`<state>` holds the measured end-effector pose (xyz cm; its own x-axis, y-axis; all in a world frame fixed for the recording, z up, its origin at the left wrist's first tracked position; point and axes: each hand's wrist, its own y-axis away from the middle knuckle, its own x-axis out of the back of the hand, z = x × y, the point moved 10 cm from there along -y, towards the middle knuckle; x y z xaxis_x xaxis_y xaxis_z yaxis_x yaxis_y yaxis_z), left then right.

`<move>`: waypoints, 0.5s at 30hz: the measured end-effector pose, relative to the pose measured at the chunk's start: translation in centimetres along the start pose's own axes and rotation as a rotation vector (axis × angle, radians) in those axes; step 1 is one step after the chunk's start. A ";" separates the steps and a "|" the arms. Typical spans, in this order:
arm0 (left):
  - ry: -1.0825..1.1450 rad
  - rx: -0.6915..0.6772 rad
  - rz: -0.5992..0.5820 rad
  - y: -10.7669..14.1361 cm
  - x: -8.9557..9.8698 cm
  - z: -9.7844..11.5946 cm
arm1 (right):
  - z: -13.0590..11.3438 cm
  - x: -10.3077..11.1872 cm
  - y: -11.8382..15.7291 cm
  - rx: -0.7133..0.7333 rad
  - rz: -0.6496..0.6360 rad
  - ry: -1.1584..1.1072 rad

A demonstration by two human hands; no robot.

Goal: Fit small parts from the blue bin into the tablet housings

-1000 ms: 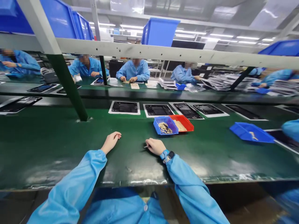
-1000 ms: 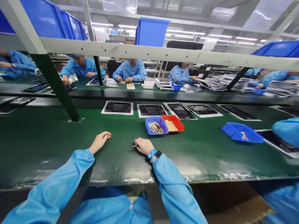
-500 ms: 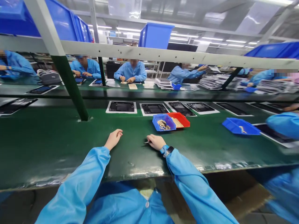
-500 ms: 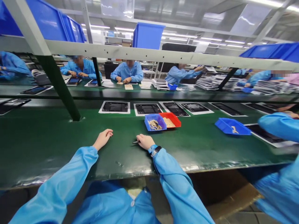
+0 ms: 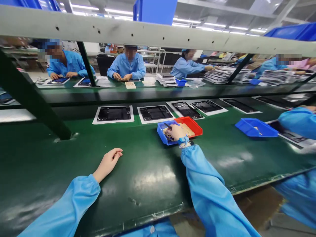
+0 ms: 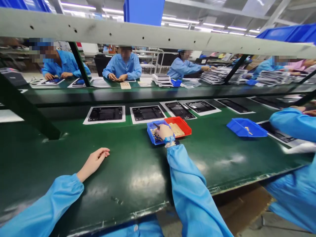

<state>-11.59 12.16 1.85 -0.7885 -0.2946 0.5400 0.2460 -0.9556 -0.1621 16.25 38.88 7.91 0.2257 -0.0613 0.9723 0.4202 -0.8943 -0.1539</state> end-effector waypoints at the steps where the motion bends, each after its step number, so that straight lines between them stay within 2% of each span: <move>1: 0.008 0.003 -0.014 -0.1 -0.1 0.0 | 0.2 -0.7 -0.5 -0.004 -0.017 0.003; 6: 0.046 0.026 -0.053 -0.7 -0.4 0.0 | 1.7 -2.7 -2.1 -0.043 -0.046 0.019; 11: 0.050 0.048 -0.077 -1.6 -0.8 0.4 | 1.9 -3.8 -2.4 0.023 -0.029 -0.009; 15: 0.033 0.037 -0.114 -3.0 -1.9 0.8 | 2.0 -4.5 -2.4 0.058 0.000 -0.043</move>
<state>-10.37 15.58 1.95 -0.8304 -0.1845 0.5258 0.1737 -0.9823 -0.0704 15.97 42.25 3.52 0.2626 -0.0411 0.9640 0.4699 -0.8672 -0.1650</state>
